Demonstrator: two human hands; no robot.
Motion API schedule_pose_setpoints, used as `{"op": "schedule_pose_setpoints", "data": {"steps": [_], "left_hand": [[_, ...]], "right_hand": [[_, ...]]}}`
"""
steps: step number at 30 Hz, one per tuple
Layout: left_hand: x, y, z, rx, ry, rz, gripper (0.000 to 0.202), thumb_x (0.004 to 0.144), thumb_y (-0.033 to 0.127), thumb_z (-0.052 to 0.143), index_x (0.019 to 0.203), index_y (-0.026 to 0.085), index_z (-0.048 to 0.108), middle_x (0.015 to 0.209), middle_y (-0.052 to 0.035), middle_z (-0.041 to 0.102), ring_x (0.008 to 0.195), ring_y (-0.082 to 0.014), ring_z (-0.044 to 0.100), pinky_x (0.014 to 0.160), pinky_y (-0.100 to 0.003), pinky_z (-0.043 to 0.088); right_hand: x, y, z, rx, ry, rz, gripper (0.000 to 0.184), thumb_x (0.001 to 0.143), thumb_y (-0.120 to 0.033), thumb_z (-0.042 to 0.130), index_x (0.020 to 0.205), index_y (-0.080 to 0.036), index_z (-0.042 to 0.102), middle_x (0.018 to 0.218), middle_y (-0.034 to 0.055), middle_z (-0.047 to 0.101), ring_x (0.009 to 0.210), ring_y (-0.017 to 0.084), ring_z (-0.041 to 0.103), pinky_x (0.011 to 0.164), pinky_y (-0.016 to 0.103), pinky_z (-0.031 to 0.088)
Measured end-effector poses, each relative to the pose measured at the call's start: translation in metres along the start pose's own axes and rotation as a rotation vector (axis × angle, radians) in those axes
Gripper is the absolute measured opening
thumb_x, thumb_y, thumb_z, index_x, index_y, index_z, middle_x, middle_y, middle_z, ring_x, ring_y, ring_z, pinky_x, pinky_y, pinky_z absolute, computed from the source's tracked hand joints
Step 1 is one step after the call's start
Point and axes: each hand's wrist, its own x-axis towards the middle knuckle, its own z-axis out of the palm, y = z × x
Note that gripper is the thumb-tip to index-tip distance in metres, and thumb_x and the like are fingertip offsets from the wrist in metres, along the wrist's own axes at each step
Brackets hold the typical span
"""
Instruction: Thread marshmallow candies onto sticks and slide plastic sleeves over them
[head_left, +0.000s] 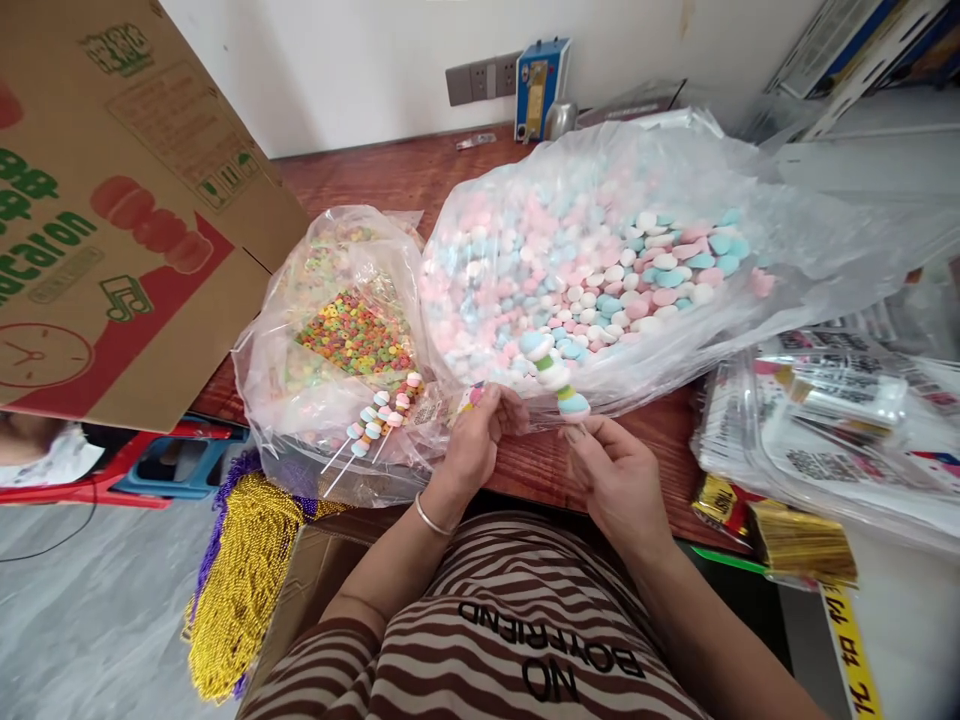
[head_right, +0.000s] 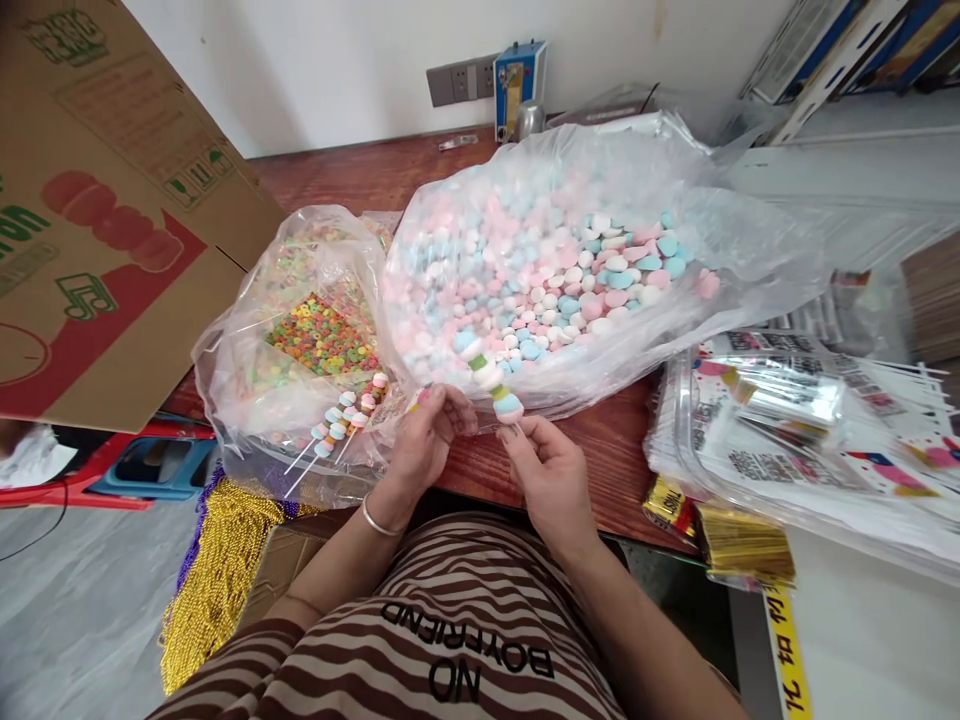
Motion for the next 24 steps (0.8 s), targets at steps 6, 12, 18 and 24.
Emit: {"op": "schedule_pose_setpoints", "data": {"steps": [6,12,18,24], "left_hand": [[-0.021,0.008,-0.015,0.8,-0.32,0.151,0.033,0.098,0.046,0.05,0.087,0.027,0.074,0.084,-0.0045,0.071,0.088,-0.0235,0.065,0.088,-0.034,0.05],[-0.022,0.01,-0.025,1.093,-0.297,0.199,0.022,0.09,0.043,0.059,0.078,0.027,0.07,0.08,-0.006,0.072,0.088,-0.0276,0.068,0.092,-0.035,0.047],[-0.025,0.01,-0.036,1.031,-0.259,0.119,0.015,0.08,0.04,0.073,0.084,0.026,0.075,0.084,-0.0099,0.074,0.104,-0.0346,0.067,0.104,-0.044,0.044],[-0.028,0.022,-0.043,0.613,-0.224,0.047,0.043,0.07,0.038,0.086,0.11,0.025,0.076,0.118,-0.0084,0.074,0.126,-0.0309,0.061,0.114,-0.042,0.041]], "right_hand": [[0.035,-0.011,0.006,-0.149,-0.259,0.095,0.038,0.082,-0.056,0.074,0.076,-0.019,0.071,0.067,0.0007,0.065,0.062,0.015,0.057,0.061,0.028,0.048],[0.038,-0.016,0.014,-0.335,-0.348,0.161,0.033,0.073,-0.048,0.079,0.086,-0.017,0.076,0.079,0.0022,0.074,0.072,0.019,0.064,0.07,0.03,0.051],[0.031,-0.01,0.024,-0.262,-0.32,0.082,0.024,0.077,-0.042,0.073,0.083,-0.019,0.07,0.075,-0.0003,0.07,0.07,0.016,0.061,0.07,0.028,0.05],[0.027,-0.019,0.018,-0.385,-0.206,-0.043,0.02,0.078,-0.039,0.071,0.079,-0.019,0.068,0.073,-0.0004,0.068,0.067,0.016,0.058,0.066,0.027,0.048]]}}
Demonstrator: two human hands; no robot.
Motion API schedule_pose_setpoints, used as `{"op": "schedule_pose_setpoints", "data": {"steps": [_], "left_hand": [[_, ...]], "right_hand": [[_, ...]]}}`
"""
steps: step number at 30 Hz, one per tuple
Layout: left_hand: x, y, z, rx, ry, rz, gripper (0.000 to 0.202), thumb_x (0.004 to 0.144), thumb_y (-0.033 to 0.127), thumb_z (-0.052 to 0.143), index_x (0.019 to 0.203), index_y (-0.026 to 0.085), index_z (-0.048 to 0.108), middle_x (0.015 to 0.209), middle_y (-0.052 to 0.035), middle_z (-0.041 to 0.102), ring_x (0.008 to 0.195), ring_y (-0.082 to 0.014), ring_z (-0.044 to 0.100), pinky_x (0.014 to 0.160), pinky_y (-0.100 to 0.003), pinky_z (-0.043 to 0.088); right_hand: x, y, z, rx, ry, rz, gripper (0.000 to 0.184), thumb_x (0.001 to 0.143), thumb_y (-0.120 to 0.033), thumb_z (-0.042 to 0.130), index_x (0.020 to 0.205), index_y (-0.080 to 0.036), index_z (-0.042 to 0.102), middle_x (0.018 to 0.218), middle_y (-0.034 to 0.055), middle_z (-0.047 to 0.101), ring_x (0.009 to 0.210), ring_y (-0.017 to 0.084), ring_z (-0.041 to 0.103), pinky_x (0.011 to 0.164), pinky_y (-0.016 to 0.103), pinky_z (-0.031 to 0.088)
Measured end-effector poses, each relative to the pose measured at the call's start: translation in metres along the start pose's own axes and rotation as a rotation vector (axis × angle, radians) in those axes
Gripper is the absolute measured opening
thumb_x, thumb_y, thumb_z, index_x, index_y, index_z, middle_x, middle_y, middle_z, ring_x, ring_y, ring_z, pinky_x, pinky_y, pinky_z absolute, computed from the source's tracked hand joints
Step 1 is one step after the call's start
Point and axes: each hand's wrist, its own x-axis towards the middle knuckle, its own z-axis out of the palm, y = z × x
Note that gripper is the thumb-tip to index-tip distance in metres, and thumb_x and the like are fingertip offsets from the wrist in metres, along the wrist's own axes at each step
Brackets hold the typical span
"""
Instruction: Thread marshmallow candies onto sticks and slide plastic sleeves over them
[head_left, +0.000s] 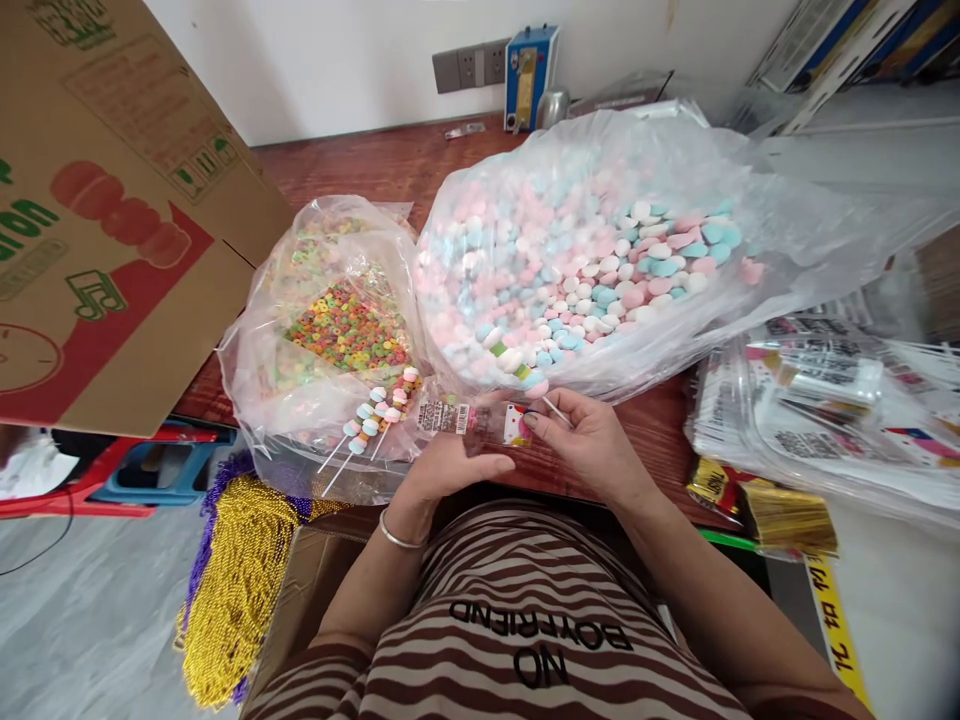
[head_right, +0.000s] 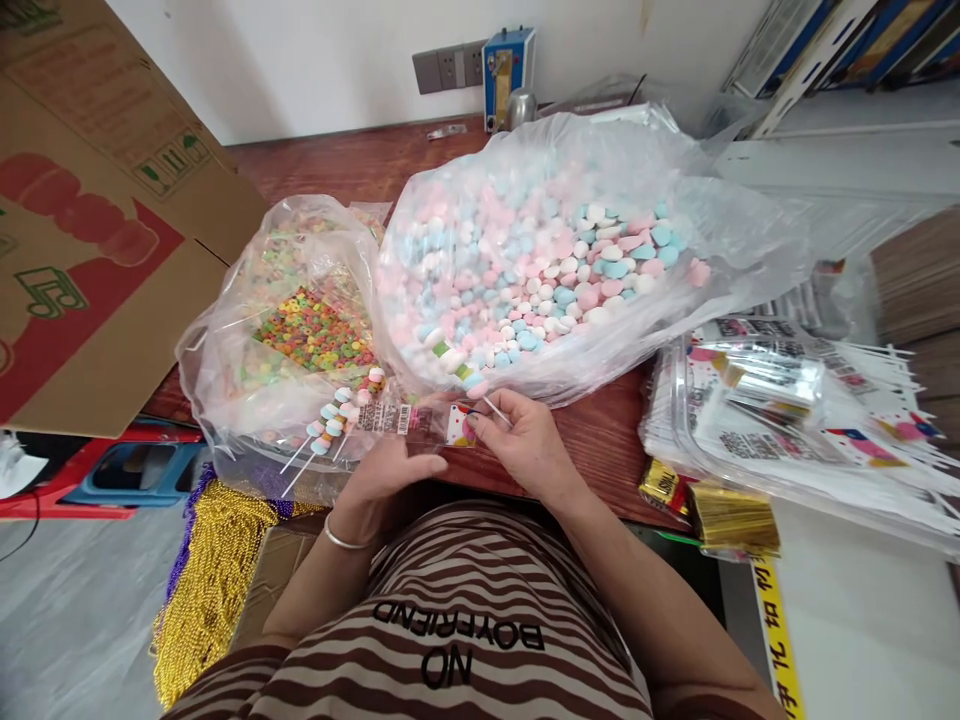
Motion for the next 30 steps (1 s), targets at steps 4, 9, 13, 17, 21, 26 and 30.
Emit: {"op": "schedule_pose_setpoints", "data": {"steps": [4,9,13,17,21,26,30], "left_hand": [[0.003,-0.004,0.017,-0.513,0.35,-0.123,0.034,0.07,0.037,0.088,0.096,0.018,0.077,0.1,-0.0075,0.078,0.096,-0.0232,0.072,0.098,-0.04,0.054],[0.012,-0.01,0.027,-0.819,0.586,-0.223,0.042,0.05,0.029,0.099,0.077,0.015,0.07,0.076,-0.0005,0.073,0.072,-0.0136,0.068,0.074,-0.027,0.057],[0.016,-0.009,0.023,-0.959,0.568,-0.257,0.043,0.057,0.027,0.096,0.063,0.015,0.055,0.06,0.0048,0.058,0.057,-0.0063,0.054,0.056,-0.019,0.047],[0.018,-0.009,0.023,-1.001,0.543,-0.254,0.041,0.068,0.025,0.091,0.062,0.015,0.051,0.058,0.006,0.052,0.054,-0.0048,0.048,0.053,-0.017,0.043],[0.02,-0.007,0.032,-0.935,0.56,-0.229,0.044,0.06,0.032,0.095,0.065,0.016,0.055,0.061,0.0048,0.056,0.058,-0.0066,0.052,0.055,-0.02,0.045],[0.017,-0.01,0.049,-0.67,0.6,-0.203,0.039,0.06,0.038,0.092,0.071,0.02,0.061,0.07,0.0024,0.064,0.071,-0.0127,0.062,0.069,-0.026,0.051],[0.01,-0.021,0.054,-0.495,0.622,-0.155,0.033,0.061,0.035,0.092,0.077,0.021,0.067,0.082,0.0014,0.071,0.087,-0.0159,0.067,0.089,-0.031,0.052]], "right_hand": [[-0.004,-0.003,0.004,-0.058,-0.004,-0.021,0.02,0.08,-0.039,0.071,0.082,-0.019,0.071,0.073,0.0005,0.069,0.068,0.016,0.058,0.063,0.026,0.046],[-0.013,0.004,0.011,0.094,0.036,0.006,0.032,0.083,-0.05,0.072,0.091,-0.019,0.073,0.074,0.0005,0.065,0.066,0.015,0.054,0.057,0.026,0.041],[-0.028,0.02,0.004,0.258,0.069,0.043,0.034,0.089,-0.053,0.069,0.092,-0.02,0.07,0.058,-0.0056,0.045,0.049,0.01,0.033,0.046,0.024,0.026],[-0.047,0.03,-0.006,0.208,0.069,0.035,0.03,0.089,-0.049,0.07,0.088,-0.019,0.071,0.06,-0.0043,0.046,0.051,0.01,0.033,0.047,0.025,0.028],[-0.052,0.025,-0.001,0.133,0.146,0.032,0.03,0.087,-0.05,0.072,0.089,-0.02,0.072,0.067,-0.0015,0.057,0.055,0.012,0.043,0.051,0.026,0.037],[-0.035,0.005,0.018,0.138,0.149,0.019,0.03,0.083,-0.048,0.071,0.092,-0.019,0.072,0.084,0.0044,0.073,0.079,0.02,0.066,0.072,0.03,0.053],[-0.025,0.002,0.023,0.114,0.125,0.019,0.024,0.08,-0.04,0.07,0.091,-0.018,0.07,0.086,0.0053,0.075,0.078,0.02,0.066,0.074,0.03,0.053]]}}
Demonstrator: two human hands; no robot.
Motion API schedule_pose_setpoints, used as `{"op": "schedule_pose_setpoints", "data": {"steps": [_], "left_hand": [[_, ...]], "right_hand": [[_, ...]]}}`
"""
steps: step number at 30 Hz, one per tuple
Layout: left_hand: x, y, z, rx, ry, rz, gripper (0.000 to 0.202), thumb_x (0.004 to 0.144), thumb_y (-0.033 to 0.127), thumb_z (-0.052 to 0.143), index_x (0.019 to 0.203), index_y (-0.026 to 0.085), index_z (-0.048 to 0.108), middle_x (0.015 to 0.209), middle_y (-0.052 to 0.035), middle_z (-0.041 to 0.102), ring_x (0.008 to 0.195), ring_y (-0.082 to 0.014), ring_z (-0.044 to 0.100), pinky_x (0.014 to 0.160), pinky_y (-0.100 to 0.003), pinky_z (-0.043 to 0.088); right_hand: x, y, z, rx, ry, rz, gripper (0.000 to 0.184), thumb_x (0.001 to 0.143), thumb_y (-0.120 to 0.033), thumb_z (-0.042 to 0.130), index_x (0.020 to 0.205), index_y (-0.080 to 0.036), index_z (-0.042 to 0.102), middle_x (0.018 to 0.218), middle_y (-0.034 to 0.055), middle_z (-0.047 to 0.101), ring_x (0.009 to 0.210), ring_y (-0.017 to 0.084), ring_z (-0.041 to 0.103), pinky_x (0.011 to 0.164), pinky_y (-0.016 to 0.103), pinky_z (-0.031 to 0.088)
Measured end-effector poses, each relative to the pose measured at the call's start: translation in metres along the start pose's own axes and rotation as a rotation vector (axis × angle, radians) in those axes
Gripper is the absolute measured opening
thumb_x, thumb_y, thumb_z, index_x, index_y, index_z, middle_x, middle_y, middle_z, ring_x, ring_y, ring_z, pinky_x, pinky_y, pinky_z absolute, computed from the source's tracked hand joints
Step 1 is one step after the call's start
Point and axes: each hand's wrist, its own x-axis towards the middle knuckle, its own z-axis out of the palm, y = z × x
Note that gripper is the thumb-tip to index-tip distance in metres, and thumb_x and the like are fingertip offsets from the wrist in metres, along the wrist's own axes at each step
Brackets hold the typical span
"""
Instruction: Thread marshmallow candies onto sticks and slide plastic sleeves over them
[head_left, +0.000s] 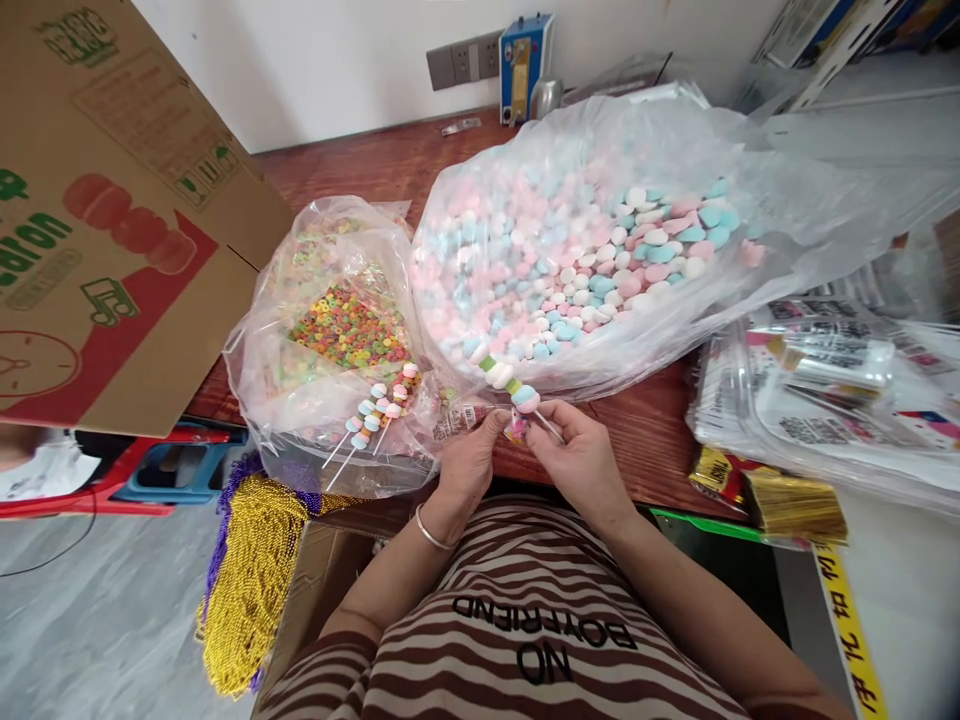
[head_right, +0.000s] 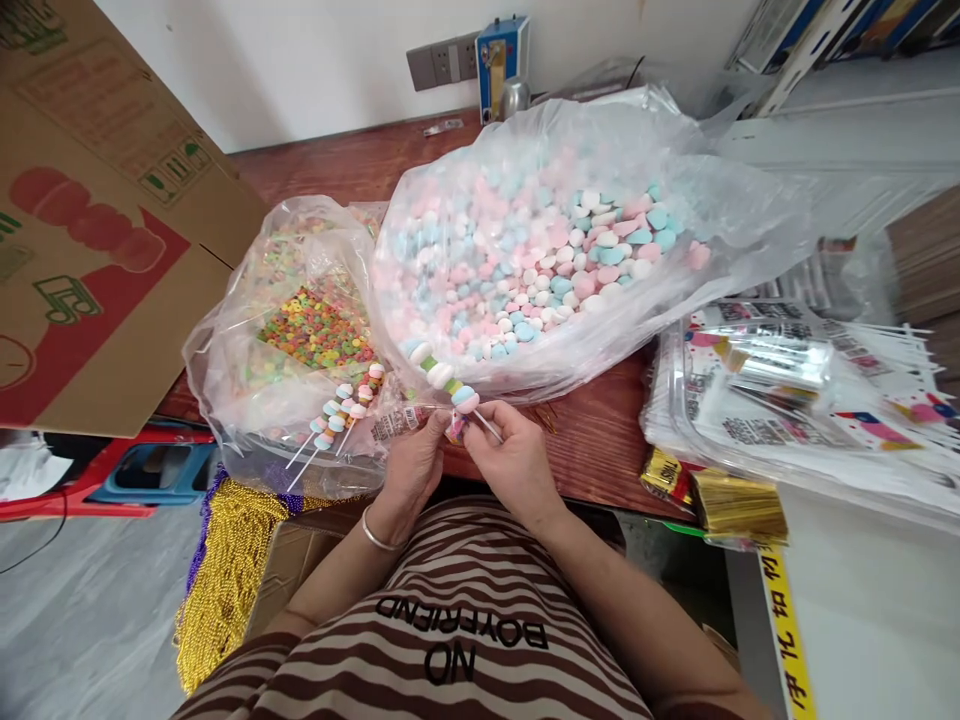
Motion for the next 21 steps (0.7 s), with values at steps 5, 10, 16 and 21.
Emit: {"op": "schedule_pose_setpoints", "data": {"steps": [5,10,16,21], "left_hand": [[0.001,0.007,0.001,-0.065,-0.05,0.047,0.032,0.07,0.042,0.087,0.09,0.022,0.073,0.096,-0.0009,0.075,0.099,-0.0179,0.069,0.095,-0.031,0.052],[0.006,0.02,0.008,-0.173,-0.018,0.02,0.037,0.065,0.043,0.09,0.089,0.021,0.073,0.095,-0.0014,0.076,0.102,-0.0199,0.07,0.095,-0.032,0.054],[0.009,0.011,0.004,-0.103,0.036,0.012,0.041,0.06,0.044,0.093,0.088,0.023,0.071,0.093,-0.0007,0.076,0.095,-0.0186,0.07,0.089,-0.032,0.055],[0.006,0.011,0.004,-0.144,-0.034,-0.043,0.039,0.062,0.041,0.093,0.085,0.019,0.07,0.076,0.0011,0.07,0.073,-0.0133,0.065,0.067,-0.024,0.051]], "right_hand": [[0.001,0.011,-0.01,-0.118,0.004,-0.015,0.017,0.082,-0.036,0.066,0.085,-0.019,0.069,0.076,0.0011,0.071,0.069,0.017,0.06,0.066,0.027,0.048],[0.0,0.017,-0.02,-0.204,-0.04,-0.076,0.02,0.089,-0.039,0.062,0.084,-0.02,0.068,0.078,0.001,0.071,0.073,0.018,0.061,0.068,0.028,0.048],[0.0,0.02,-0.016,-0.259,0.055,-0.141,0.023,0.089,-0.043,0.067,0.098,-0.022,0.071,0.084,0.0012,0.072,0.07,0.017,0.061,0.066,0.027,0.048],[-0.002,0.014,-0.017,-0.363,0.076,-0.288,0.019,0.092,-0.036,0.06,0.096,-0.023,0.074,0.083,0.002,0.075,0.068,0.017,0.064,0.066,0.026,0.05]]}}
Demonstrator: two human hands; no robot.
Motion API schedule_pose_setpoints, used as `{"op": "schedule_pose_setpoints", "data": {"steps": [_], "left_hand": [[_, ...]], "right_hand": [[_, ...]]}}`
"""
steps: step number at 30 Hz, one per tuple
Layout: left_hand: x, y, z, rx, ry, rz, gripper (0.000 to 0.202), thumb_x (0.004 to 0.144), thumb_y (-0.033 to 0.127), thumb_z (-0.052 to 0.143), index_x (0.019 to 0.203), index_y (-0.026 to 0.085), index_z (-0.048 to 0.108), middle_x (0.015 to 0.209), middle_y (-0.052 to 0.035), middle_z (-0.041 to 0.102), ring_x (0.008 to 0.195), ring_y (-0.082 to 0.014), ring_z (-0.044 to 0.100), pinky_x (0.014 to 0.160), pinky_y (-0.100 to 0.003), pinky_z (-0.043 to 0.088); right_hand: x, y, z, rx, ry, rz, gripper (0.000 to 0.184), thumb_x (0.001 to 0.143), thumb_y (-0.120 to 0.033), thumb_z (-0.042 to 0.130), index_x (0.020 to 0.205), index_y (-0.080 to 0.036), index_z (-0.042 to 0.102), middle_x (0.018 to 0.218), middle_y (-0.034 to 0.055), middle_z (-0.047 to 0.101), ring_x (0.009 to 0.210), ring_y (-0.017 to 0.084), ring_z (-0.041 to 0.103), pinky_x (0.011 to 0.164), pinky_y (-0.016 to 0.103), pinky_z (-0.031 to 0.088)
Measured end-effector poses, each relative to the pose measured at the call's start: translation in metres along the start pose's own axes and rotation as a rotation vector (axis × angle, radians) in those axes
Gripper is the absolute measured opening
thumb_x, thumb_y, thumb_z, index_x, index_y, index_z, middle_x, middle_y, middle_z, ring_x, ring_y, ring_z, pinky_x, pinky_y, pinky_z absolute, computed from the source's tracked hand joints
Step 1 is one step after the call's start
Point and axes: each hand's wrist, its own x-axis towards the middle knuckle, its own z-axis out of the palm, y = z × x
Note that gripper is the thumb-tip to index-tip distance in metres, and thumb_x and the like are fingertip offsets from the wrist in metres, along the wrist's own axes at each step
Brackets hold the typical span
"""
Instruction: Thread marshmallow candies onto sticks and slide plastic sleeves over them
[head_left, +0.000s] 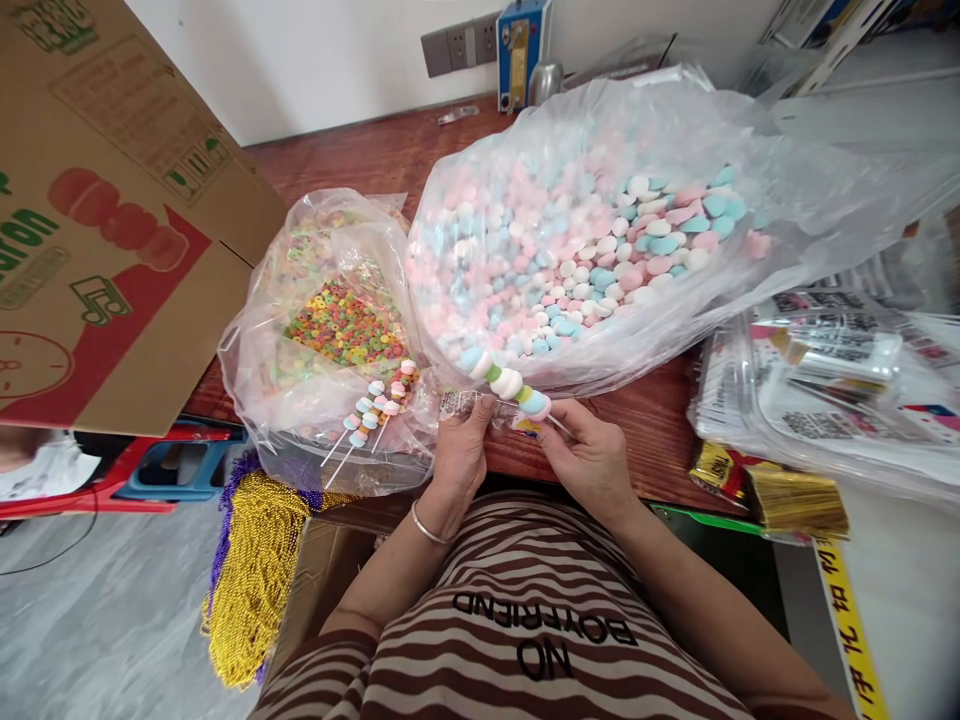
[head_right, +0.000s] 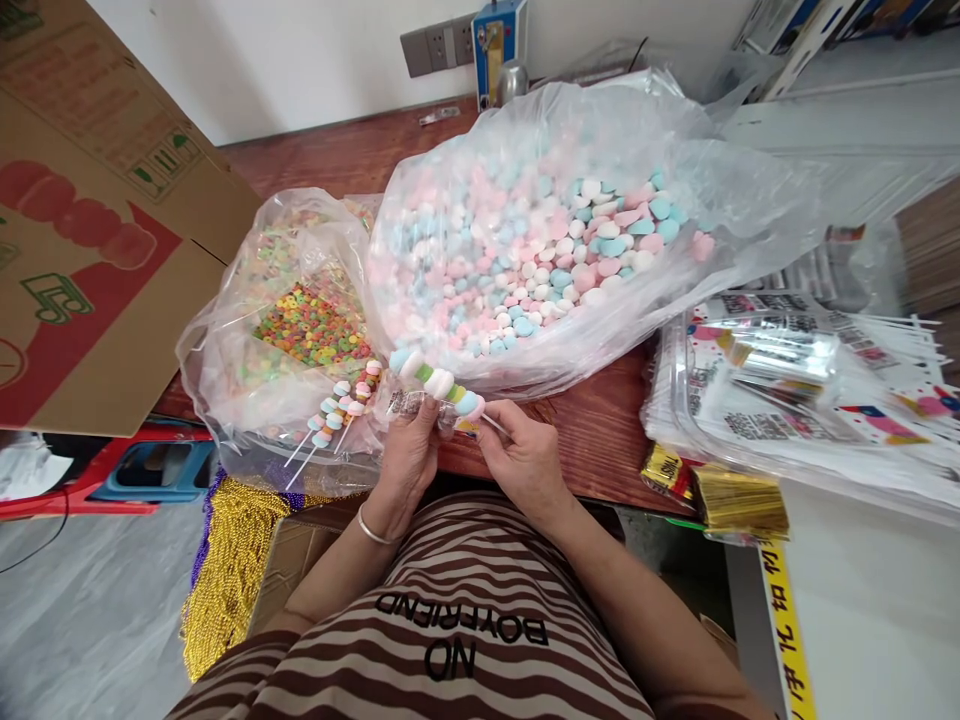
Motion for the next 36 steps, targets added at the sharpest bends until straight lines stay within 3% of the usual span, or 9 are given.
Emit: {"op": "schedule_pose_setpoints", "data": {"steps": [4,10,16,19,24,28,32,36], "left_hand": [[-0.001,0.008,-0.002,-0.023,-0.138,-0.187,0.04,0.056,0.034,0.097,0.077,0.013,0.069,0.065,0.0027,0.062,0.053,-0.006,0.052,0.048,-0.018,0.04],[0.0,0.007,-0.003,-0.087,-0.079,-0.243,0.044,0.051,0.03,0.098,0.069,0.014,0.062,0.054,0.0076,0.05,0.045,-0.0019,0.04,0.042,-0.015,0.033],[0.003,0.007,-0.004,-0.098,-0.136,-0.348,0.049,0.048,0.036,0.099,0.075,0.015,0.064,0.057,0.0049,0.056,0.046,-0.005,0.048,0.042,-0.016,0.037],[0.005,0.005,-0.005,-0.111,-0.135,-0.34,0.047,0.048,0.029,0.1,0.077,0.014,0.065,0.058,0.0054,0.056,0.047,-0.0036,0.046,0.043,-0.015,0.034],[0.004,0.0,-0.001,-0.243,-0.008,-0.29,0.046,0.054,0.028,0.098,0.07,0.015,0.058,0.058,0.0077,0.05,0.048,-0.0024,0.043,0.045,-0.015,0.035],[0.003,-0.003,0.002,-0.267,0.025,-0.284,0.05,0.054,0.032,0.099,0.074,0.015,0.056,0.061,0.0087,0.052,0.047,-0.0008,0.04,0.043,-0.015,0.032],[0.004,-0.005,0.002,-0.221,0.008,-0.288,0.056,0.05,0.04,0.099,0.073,0.016,0.054,0.055,0.0106,0.046,0.042,-0.0008,0.035,0.04,-0.015,0.028],[0.004,-0.007,0.002,-0.156,-0.014,-0.252,0.058,0.047,0.044,0.099,0.067,0.016,0.052,0.049,0.0107,0.042,0.041,-0.0017,0.034,0.04,-0.016,0.027]], "right_hand": [[0.0,0.0,-0.005,-0.034,-0.017,-0.036,0.017,0.091,-0.034,0.061,0.092,-0.024,0.074,0.077,0.001,0.075,0.063,0.016,0.063,0.063,0.025,0.049],[-0.003,0.004,-0.005,-0.03,0.028,0.004,0.019,0.091,-0.033,0.057,0.09,-0.024,0.073,0.075,0.0007,0.073,0.063,0.016,0.063,0.064,0.026,0.05],[-0.001,0.004,-0.009,0.006,-0.074,-0.028,0.019,0.09,-0.035,0.059,0.091,-0.025,0.075,0.078,0.0018,0.076,0.068,0.019,0.068,0.067,0.028,0.054],[-0.002,0.004,-0.008,0.052,-0.071,-0.016,0.017,0.089,-0.035,0.062,0.095,-0.025,0.075,0.084,0.0024,0.077,0.074,0.02,0.071,0.071,0.029,0.056],[-0.003,0.004,0.002,0.266,0.019,0.167,0.028,0.085,-0.041,0.071,0.106,-0.023,0.068,0.105,0.005,0.077,0.098,0.024,0.073,0.087,0.035,0.059],[0.001,0.003,0.002,0.248,-0.062,0.222,0.02,0.086,-0.041,0.069,0.088,-0.021,0.068,0.089,0.0041,0.076,0.082,0.021,0.071,0.077,0.033,0.058],[0.001,0.001,-0.003,0.081,-0.024,0.159,0.017,0.089,-0.039,0.066,0.09,-0.021,0.067,0.087,0.0043,0.077,0.073,0.019,0.07,0.068,0.028,0.055],[0.0,0.004,-0.003,-0.056,-0.009,-0.01,0.021,0.091,-0.031,0.064,0.11,-0.023,0.069,0.096,0.004,0.079,0.076,0.018,0.073,0.07,0.027,0.055]]}}
